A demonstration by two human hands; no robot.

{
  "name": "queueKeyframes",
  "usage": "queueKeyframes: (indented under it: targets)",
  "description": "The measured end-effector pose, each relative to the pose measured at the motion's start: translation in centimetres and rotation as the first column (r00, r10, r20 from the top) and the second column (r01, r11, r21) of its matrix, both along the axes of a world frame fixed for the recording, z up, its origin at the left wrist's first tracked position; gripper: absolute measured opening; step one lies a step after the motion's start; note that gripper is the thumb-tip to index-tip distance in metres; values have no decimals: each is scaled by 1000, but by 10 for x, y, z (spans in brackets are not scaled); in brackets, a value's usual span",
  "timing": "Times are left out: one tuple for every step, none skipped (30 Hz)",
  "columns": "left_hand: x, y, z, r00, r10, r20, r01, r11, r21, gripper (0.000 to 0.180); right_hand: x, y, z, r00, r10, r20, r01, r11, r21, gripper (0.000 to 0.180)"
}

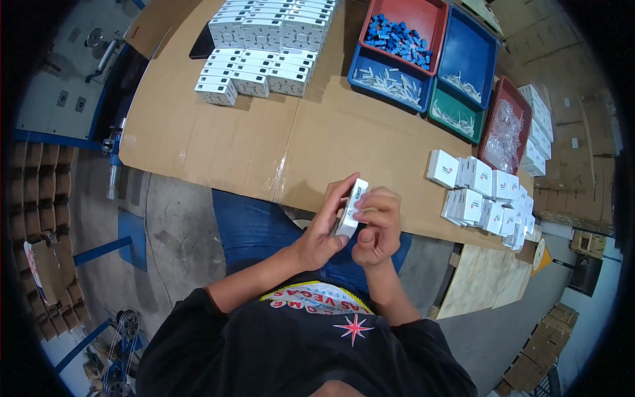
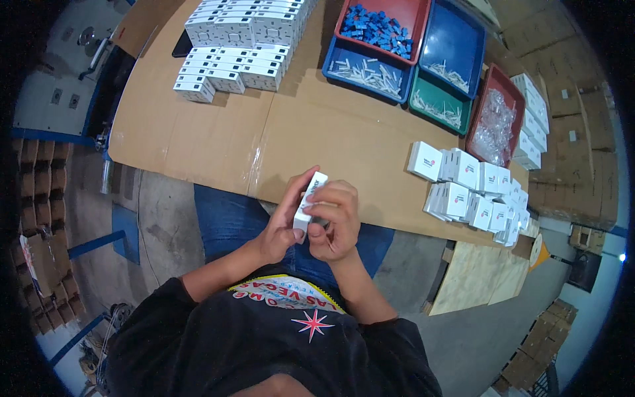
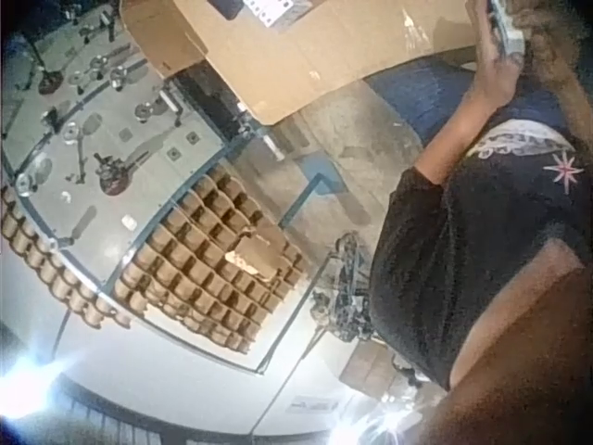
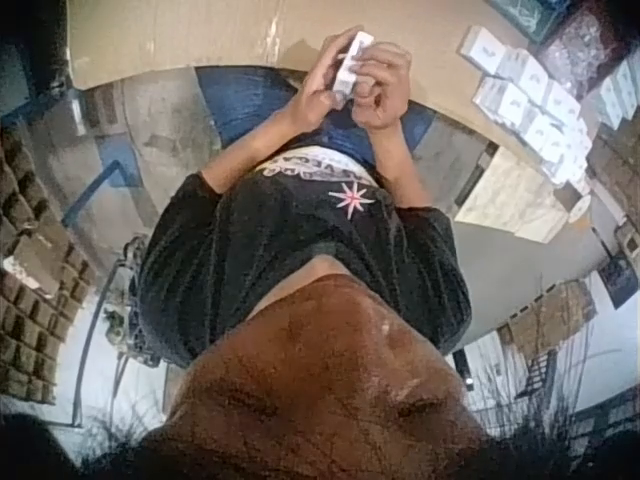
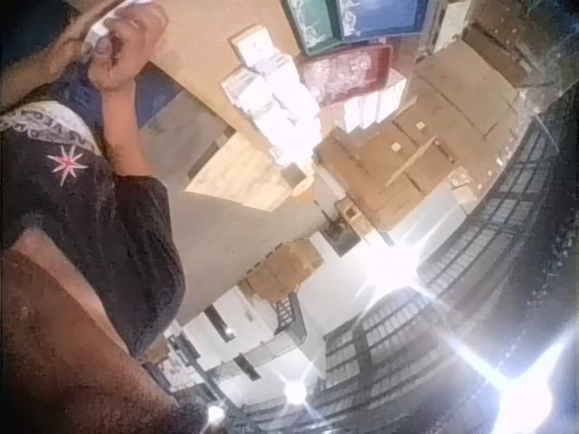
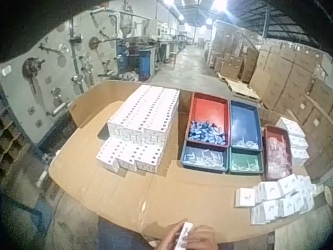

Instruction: Packaging small electronic devices into white boxes and organizing them into larger containers at a warehouse workstation.

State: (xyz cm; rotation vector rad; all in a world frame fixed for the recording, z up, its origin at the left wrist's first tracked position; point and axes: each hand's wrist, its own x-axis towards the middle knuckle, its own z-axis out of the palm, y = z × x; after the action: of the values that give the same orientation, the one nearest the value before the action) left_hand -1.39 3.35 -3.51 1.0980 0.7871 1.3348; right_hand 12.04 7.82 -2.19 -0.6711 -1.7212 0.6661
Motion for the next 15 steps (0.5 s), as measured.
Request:
queueKeyframes:
  targets:
    - [3, -1, 2, 997, -47, 64, 52, 996, -79, 105, 0, -1, 0, 999, 38, 9, -38, 999, 24, 45]
    - [6, -3, 2, 994, -70, 83, 79, 990, -115, 107, -7, 1, -2, 998, 17, -67, -14, 999, 46, 55]
    - [9, -6, 1, 994, -69, 84, 79, 990, -118, 107, -8, -1, -4, 998, 18, -67, -15, 999, 44, 55]
    - [12, -8, -1, 996, -71, 62, 77, 992, -100, 104, -8, -3, -8, 994, 29, -105, -30, 1000, -5, 59]
    - [17, -10, -2, 997, -73, 40, 76, 994, -81, 102, -8, -4, -11, 989, 39, -144, -47, 997, -54, 64]
    - [24, -12, -1, 999, 24, -39, -26, 999, -48, 107, -7, -4, -12, 992, 35, -118, -40, 998, -43, 70]
    - [25, -13, -2, 999, 24, -38, -26, 998, -49, 107, -8, -4, -11, 992, 35, -118, -40, 998, -43, 70]
    - [27, -14, -6, 996, 4, 84, 6, 993, -118, 103, -10, -5, -10, 995, 4, -99, -11, 997, -76, 70]
    - [27, -15, -8, 979, -7, 205, 45, 982, -181, 101, -12, -5, -10, 996, -26, -81, 17, 994, -108, 70]
    - [29, -15, -9, 979, -6, 204, 43, 983, -180, 101, -13, -5, -9, 996, -24, -82, 16, 994, -107, 70]
    - [31, -16, -9, 984, 30, 176, 16, 967, -253, 100, -14, -4, -8, 998, -31, -56, 26, 996, -86, 69]
    - [33, -16, -8, 987, 61, 148, -10, 946, -324, 99, -14, -4, -8, 999, -41, -28, 40, 997, -65, 68]
    - [32, -16, -5, 987, 60, 149, -9, 947, -322, 99, -15, -4, -7, 999, -43, -27, 41, 997, -64, 68]
    - [31, -17, -1, 992, 71, 104, -28, 928, -372, 96, -16, -5, -7, 999, -42, -32, 39, 997, -65, 64]
    - [29, -17, 2, 995, 82, 57, -51, 907, -418, 94, -18, -5, -6, 999, -38, -38, 36, 997, -66, 61]
